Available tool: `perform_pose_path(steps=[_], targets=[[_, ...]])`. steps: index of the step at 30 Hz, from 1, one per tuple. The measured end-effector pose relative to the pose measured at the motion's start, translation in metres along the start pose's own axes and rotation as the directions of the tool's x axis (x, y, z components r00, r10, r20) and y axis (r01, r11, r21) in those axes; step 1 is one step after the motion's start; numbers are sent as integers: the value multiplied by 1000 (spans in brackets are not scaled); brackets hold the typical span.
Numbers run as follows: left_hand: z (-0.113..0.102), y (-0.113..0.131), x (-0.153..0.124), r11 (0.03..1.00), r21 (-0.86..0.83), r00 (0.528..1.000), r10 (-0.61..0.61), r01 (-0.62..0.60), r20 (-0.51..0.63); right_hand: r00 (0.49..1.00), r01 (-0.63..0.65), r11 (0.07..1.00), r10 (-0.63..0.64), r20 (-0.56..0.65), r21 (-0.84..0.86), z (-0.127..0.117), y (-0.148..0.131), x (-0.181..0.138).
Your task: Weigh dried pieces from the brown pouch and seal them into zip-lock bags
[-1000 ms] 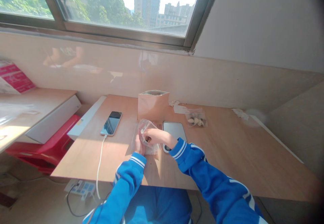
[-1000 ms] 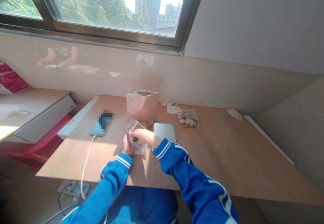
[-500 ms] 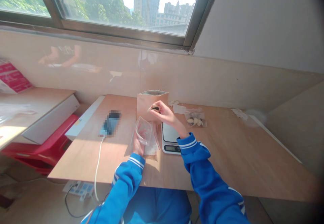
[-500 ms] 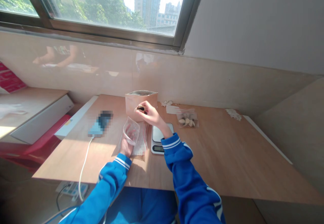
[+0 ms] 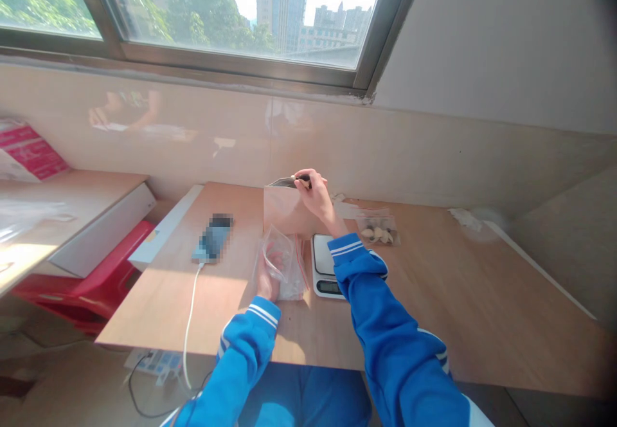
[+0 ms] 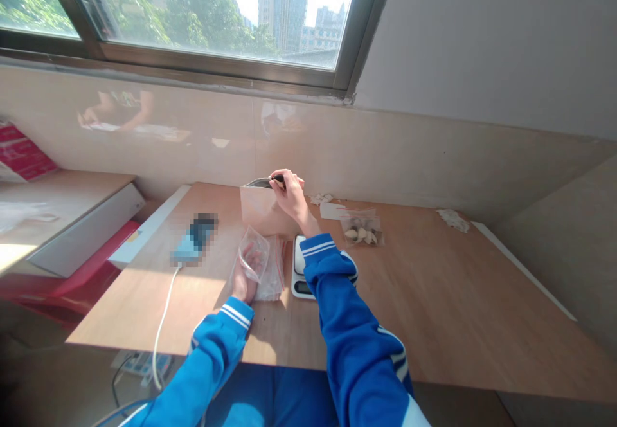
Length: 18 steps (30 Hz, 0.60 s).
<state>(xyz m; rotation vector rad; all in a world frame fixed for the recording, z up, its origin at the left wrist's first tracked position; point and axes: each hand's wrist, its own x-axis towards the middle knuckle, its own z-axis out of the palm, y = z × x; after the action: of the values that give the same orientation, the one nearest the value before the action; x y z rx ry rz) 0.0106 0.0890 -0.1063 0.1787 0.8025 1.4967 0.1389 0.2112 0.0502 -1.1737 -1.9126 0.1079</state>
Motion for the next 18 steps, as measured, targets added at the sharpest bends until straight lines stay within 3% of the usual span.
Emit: perform_pose_path(steps=[7, 10, 15, 18], targets=[[0, -1, 2, 1000, -15, 1000, 0, 0, -13, 999, -36, 941, 48, -27, 337, -10, -4, -1], [1, 0, 0, 1000, -18, 1000, 3, -3, -10, 998, -61, 970, 53, 38, 237, -12, -1, 1], [1, 1, -1, 1000, -14, 1000, -4, 4, 3, 995, -65, 996, 69, -66, 57, -3, 5, 5], [0, 1, -1, 1000, -12, 1000, -5, 5, 12, 994, -103, 995, 103, -18, 6, 0, 7, 9]])
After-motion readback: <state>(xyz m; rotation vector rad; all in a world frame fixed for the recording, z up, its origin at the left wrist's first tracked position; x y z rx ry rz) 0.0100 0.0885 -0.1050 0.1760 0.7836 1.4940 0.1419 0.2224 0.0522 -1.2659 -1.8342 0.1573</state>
